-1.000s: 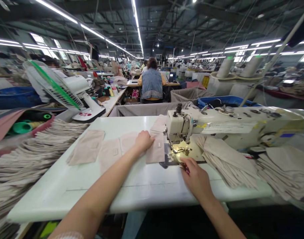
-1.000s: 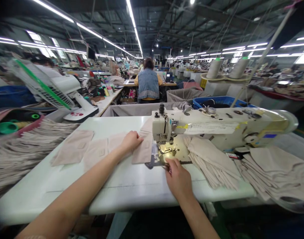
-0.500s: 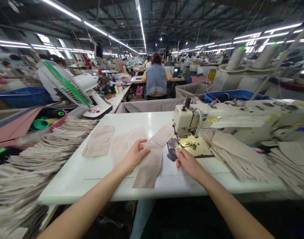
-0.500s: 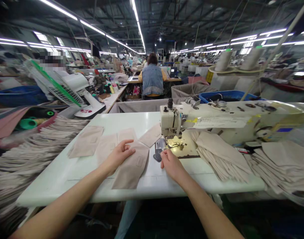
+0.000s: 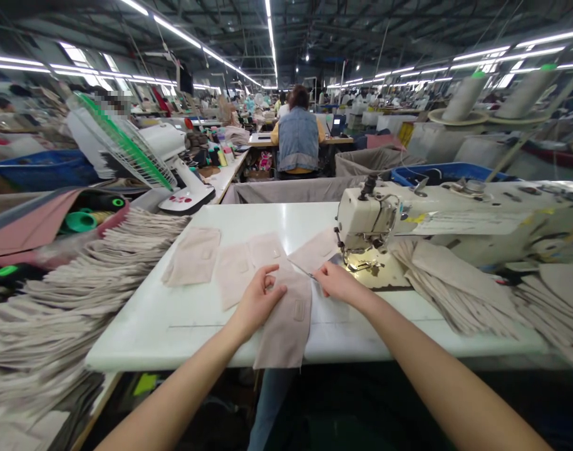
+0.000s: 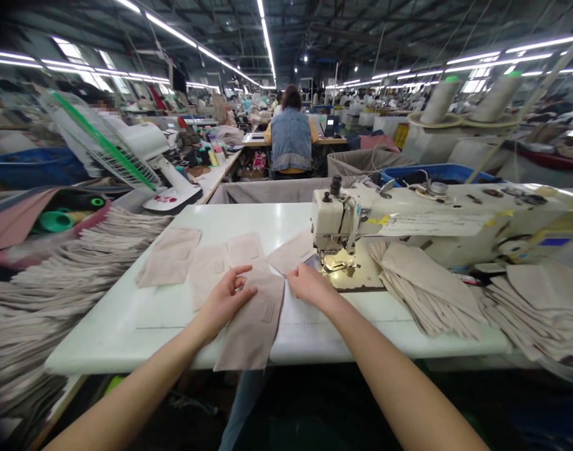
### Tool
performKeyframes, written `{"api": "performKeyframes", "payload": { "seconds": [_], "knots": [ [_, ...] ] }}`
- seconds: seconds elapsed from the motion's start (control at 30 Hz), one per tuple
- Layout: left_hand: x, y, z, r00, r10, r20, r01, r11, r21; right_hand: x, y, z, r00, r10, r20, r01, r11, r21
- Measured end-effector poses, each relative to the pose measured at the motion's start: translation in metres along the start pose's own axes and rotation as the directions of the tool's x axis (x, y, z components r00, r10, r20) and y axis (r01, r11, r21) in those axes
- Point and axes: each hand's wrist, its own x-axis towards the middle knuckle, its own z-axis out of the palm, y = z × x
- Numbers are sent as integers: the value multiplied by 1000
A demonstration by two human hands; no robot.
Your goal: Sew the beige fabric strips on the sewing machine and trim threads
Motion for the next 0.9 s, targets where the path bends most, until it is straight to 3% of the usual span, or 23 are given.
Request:
{"api": "performKeyframes", "payload": {
  "seconds": [0.33,0.6,0.77,0.83,0.9],
  "knots": [
    [-4,6,2,999,-30,-14,30,1000,-3,6,1,4,1000,-1,-21,1,1000,-21],
    [-7,5,-7,999,24,-33,-26,998,-59,9,18,13,982,-37,-186,49,997,62],
    [31,29,-21,965,131,-229,-150,987,-66,-3,33,20,967,-41,-250,77,988,137],
    [57,36,-26,931,175,-321,-145,983,115,-10,38,21,963,-45,-264,88,984,152],
    [80,39,-30,895,215,-391,-56,923,380,-18,44,20,959,-48,-280,96,982,161]
  ]
}}
